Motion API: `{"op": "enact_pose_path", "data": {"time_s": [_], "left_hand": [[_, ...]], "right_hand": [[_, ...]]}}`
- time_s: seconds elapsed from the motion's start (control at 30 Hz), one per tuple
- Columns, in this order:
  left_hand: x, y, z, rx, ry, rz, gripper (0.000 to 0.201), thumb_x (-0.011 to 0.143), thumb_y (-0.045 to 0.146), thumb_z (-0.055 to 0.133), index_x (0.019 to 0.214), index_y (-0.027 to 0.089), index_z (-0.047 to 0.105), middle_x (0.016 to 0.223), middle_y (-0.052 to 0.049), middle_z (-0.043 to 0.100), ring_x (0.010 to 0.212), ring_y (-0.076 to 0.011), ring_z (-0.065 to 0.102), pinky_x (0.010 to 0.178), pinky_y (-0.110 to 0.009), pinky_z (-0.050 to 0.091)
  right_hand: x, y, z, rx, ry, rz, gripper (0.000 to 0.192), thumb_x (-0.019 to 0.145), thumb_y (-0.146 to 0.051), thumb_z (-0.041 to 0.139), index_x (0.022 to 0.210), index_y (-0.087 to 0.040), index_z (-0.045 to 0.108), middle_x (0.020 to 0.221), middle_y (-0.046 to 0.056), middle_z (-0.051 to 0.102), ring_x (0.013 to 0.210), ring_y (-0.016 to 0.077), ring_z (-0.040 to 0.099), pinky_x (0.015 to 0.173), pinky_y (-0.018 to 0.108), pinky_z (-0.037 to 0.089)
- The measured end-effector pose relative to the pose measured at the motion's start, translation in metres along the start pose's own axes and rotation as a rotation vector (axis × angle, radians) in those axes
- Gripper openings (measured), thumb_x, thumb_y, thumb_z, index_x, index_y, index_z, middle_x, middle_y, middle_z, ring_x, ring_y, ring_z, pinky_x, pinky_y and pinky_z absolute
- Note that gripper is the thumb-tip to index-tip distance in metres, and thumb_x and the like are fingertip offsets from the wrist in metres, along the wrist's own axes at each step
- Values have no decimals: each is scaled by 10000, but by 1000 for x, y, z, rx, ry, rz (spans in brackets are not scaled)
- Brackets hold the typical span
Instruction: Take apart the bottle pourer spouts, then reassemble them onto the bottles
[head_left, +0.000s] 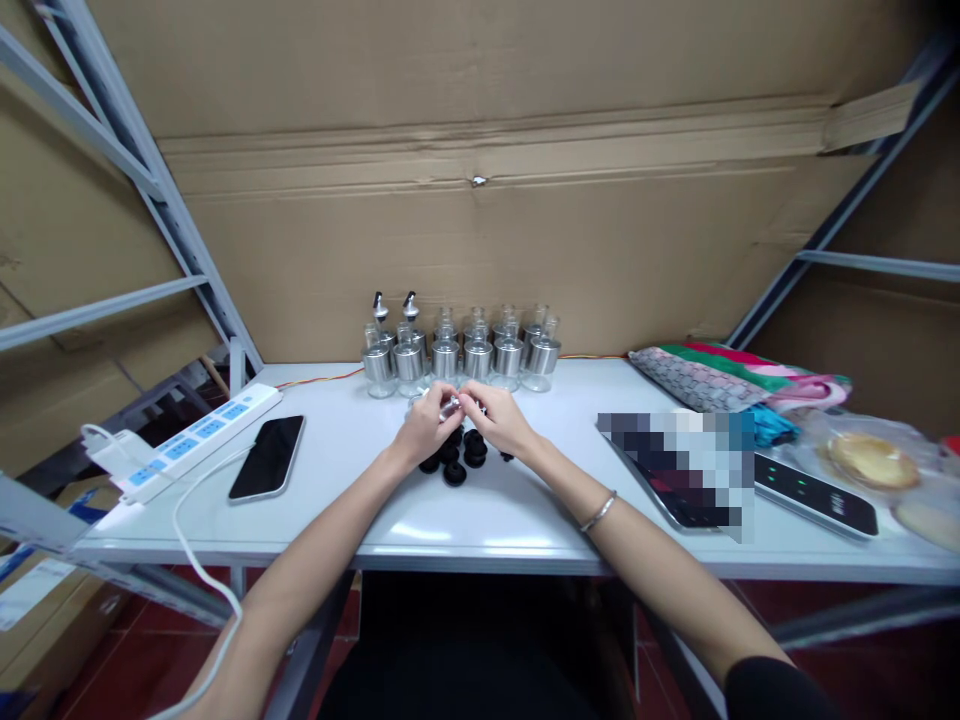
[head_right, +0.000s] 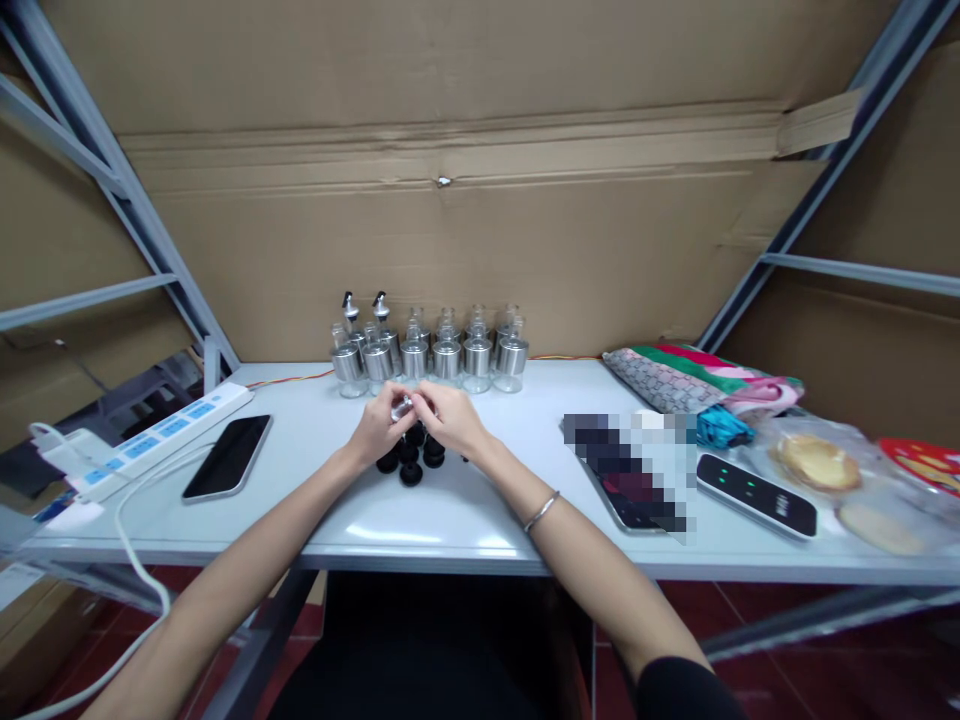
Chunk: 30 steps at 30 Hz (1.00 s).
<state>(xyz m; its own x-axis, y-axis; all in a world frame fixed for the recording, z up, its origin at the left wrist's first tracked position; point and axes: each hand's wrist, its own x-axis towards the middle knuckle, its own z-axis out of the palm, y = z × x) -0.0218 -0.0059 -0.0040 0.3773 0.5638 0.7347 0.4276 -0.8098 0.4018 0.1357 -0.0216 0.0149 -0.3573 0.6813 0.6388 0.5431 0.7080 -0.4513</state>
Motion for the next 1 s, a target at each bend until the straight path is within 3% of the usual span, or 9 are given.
{"op": "enact_pose_path", "data": {"time_s": [0.1,0.33,0.43,0.6,0.8,0.93,1.0], "left_hand": [[1,0,-1,-22,-22,-57,93,845,257,499,876,181,454,727,16,542,626,-105,520,594,-216,414],[3,5,-5,-24,-210,-61,195,911,319,381,765,194,417,678,8,524,603,-131,497,594,-255,388],[3,3,-4,54,-192,-51,221,933,302,340,764,194,430,668,5,526,596,-139,489,601,-267,375],[4,3,-2,388,-112,85,249,949,292,349,798,172,507,712,-20,571,679,-160,515,665,-300,317],[5,3,-5,503,-23,171,185,937,249,408,978,184,576,1021,-60,644,899,-187,549,763,-336,296],[4,0,-7,490,-5,170,203,922,180,410,960,201,608,1071,-71,628,969,-196,535,819,-348,309],[4,-2,-7,475,-10,150,201,921,182,410,970,193,604,1082,-78,618,979,-194,536,812,-338,324]], "right_hand": [[0,1,2,-39,-6,-13,262,918,-320,327,719,-202,448,622,-8,473,569,127,450,568,236,331],[1,8,3,-130,11,-39,290,951,-333,261,759,-212,439,697,21,513,632,147,483,606,251,356],[2,9,4,-160,8,-40,308,954,-337,248,737,-214,427,685,22,510,629,150,483,602,253,354],[3,10,5,-157,32,27,295,942,-330,259,698,-221,385,630,11,488,586,152,469,576,257,341],[5,12,6,62,30,165,369,906,-443,288,621,-217,345,543,-21,402,517,123,391,532,254,310],[6,13,10,412,-119,348,450,877,-559,273,579,-223,301,475,-56,292,426,93,293,440,237,274],[6,12,9,434,-144,362,455,887,-554,254,581,-222,309,472,-58,292,413,90,291,433,235,277]]}}
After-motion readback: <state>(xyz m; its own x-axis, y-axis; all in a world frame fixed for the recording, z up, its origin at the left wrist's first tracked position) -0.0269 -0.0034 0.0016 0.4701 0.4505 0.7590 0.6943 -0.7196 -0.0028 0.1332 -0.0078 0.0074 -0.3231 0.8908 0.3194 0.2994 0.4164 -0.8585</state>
